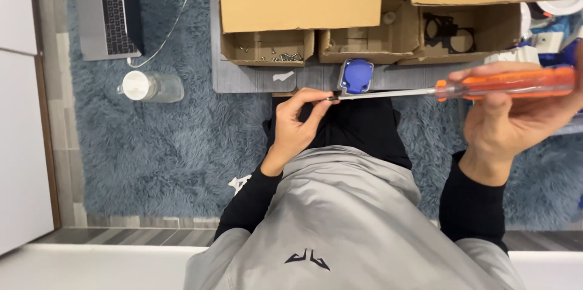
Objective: Assembling electrical socket components using a screwdriver
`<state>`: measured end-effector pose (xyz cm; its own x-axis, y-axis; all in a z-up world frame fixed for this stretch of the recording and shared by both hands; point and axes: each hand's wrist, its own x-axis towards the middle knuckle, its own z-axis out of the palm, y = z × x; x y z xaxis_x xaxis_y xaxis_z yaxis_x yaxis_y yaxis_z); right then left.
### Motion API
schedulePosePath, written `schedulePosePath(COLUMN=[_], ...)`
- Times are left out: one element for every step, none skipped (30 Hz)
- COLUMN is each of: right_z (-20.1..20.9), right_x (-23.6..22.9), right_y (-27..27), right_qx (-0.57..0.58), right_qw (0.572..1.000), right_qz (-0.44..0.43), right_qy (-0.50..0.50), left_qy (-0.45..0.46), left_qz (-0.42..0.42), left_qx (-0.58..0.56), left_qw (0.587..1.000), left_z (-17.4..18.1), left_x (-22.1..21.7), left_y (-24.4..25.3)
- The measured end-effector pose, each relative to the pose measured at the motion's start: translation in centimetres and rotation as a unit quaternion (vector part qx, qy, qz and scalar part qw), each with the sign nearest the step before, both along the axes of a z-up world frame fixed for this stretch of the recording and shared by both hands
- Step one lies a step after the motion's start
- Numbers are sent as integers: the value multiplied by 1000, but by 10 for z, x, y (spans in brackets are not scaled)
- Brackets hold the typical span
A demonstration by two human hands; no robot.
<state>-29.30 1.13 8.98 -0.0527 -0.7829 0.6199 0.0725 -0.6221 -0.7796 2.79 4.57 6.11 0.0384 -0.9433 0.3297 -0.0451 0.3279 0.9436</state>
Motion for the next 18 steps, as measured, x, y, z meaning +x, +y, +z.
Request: schedulePosePath(right_z=[13, 27, 40, 42, 43, 45, 50, 54, 58, 58, 58, 58, 62, 67, 71, 71, 70, 70], right_x=[6, 12, 18, 14, 11, 7, 8, 10, 12, 14, 17, 19, 24, 29, 33, 34, 34, 35], right_y=[-2, -4, -5, -7, -11, -15, -12, -9, -6, -10, -13, -17, -19, -20, -19, -23, -24, -25], right_qx=[-1, -8, -13, -13, -32, -51, -51, -48, -43, -43, -59, -75, -78, -86, -91, -90, -100, -111], right_qw=[1000, 999, 998, 998, 995, 992, 992, 991, 990, 990, 988, 985, 985, 979, 974, 974, 972, 971], right_qz=[-4, -21, -36, -40, -38, -36, -38, -17, 6, 5, 4, 2, 2, 1, 0, -2, 10, 21], right_qy=[1, 28, 54, 56, 82, 108, 109, 121, 132, 132, 145, 158, 157, 183, 209, 209, 211, 212], left_qy=[1, -34, -69, -68, -104, -139, -138, -179, -219, -219, -251, -282, -283, -291, -298, -298, -298, -297], left_qz=[-4, -29, -52, -56, -82, -107, -109, -101, -92, -93, -96, -98, -97, -94, -93, -94, -84, -74], left_qx=[-1, -31, -59, -60, -89, -118, -119, -136, -151, -151, -135, -118, -121, -120, -116, -116, -129, -142], left_qw=[1000, 999, 994, 994, 987, 977, 977, 969, 959, 959, 954, 947, 947, 945, 943, 943, 942, 941], left_z=[3, 5, 8, 8, 9, 10, 5, 1, -4, -9, -14, -18, -23, -27, -32, -34, -36, -39], left_x=[-2, -3, -5, -5, -6, -6, -8, -9, -10, -13, -15, -17, -19, -22, -24, -26, -28, -31], left_y=[-3, -6, -8, -11, -15, -18, -22, -26, -29, -32, -34, -36, -37, -38, -36, -39, -38, -38])
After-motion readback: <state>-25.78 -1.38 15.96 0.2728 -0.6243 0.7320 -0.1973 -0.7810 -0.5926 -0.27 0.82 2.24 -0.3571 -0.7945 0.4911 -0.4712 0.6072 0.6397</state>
